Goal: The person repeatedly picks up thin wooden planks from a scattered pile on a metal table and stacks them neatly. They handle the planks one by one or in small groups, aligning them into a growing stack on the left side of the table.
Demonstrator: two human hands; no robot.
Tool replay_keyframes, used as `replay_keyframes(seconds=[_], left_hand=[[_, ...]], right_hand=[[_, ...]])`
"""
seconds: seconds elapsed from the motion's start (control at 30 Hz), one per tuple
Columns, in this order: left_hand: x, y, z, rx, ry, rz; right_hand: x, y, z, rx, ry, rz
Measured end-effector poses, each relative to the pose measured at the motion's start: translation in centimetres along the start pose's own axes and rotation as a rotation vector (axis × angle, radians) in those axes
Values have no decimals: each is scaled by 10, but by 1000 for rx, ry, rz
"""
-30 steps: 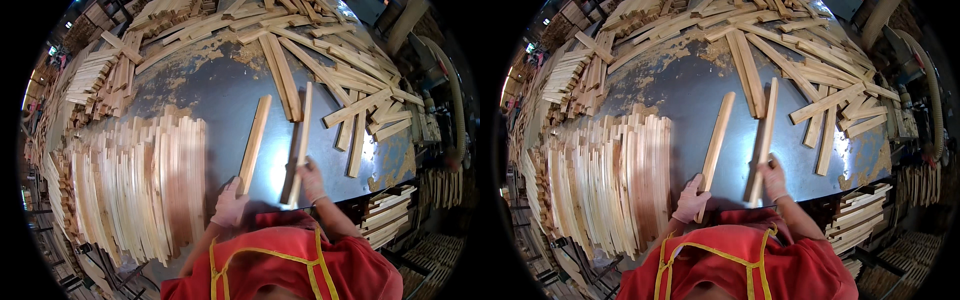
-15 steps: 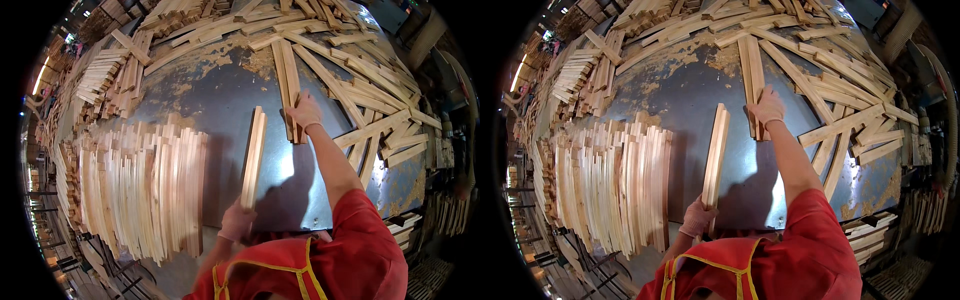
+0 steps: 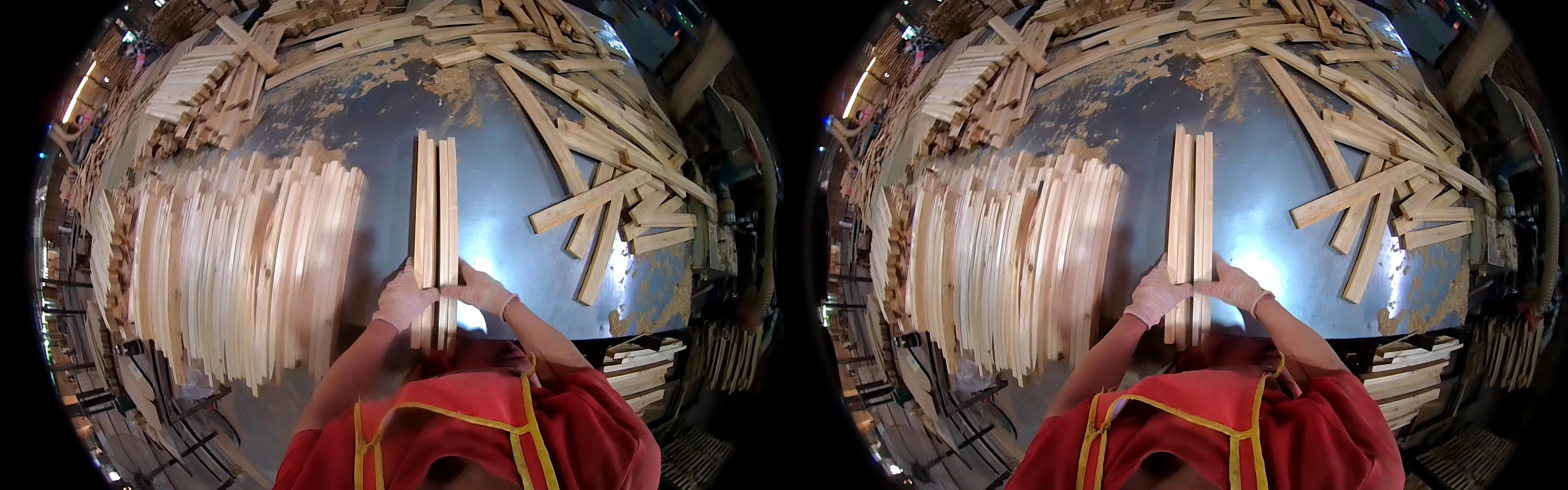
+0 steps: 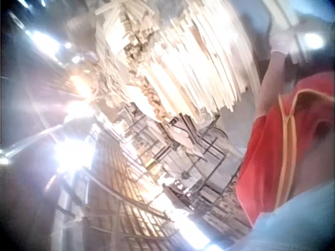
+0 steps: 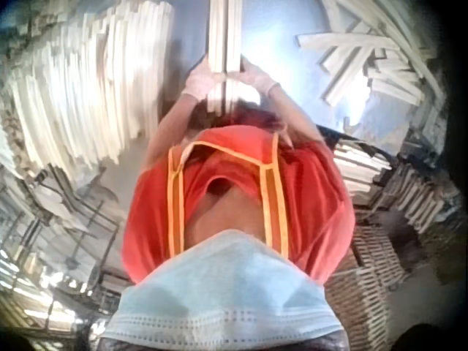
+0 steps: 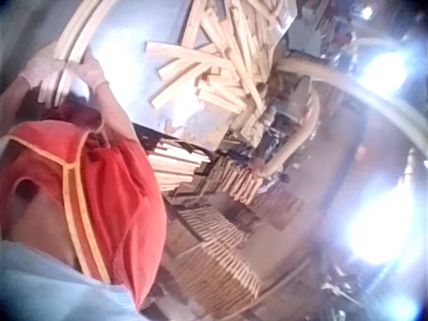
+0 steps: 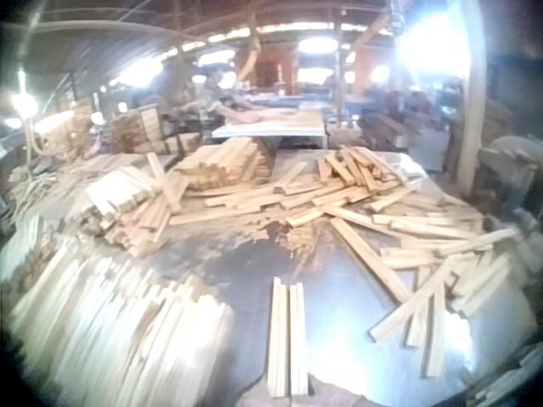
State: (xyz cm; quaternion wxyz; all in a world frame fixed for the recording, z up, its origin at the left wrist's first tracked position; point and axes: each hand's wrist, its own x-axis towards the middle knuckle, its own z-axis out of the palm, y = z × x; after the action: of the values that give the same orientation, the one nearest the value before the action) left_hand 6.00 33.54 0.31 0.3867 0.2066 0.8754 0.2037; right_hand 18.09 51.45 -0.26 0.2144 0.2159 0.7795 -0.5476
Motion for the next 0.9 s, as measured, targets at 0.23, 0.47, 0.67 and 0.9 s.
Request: replay_keyframes(seconds=[0.23, 0.47, 0.67, 0.9], left_hand=[[-124, -57, 9, 340, 365, 616], [-201, -141, 61, 250, 394, 379], [-222, -159, 81, -198, 44, -7], [-185, -74, 67, -182, -250, 115]], right_hand=[[35, -16, 64, -160, 144, 75], [51, -94, 181, -191, -30, -17], [34, -22, 68, -311, 26, -358], [-46, 69, -196, -1260, 604, 35]])
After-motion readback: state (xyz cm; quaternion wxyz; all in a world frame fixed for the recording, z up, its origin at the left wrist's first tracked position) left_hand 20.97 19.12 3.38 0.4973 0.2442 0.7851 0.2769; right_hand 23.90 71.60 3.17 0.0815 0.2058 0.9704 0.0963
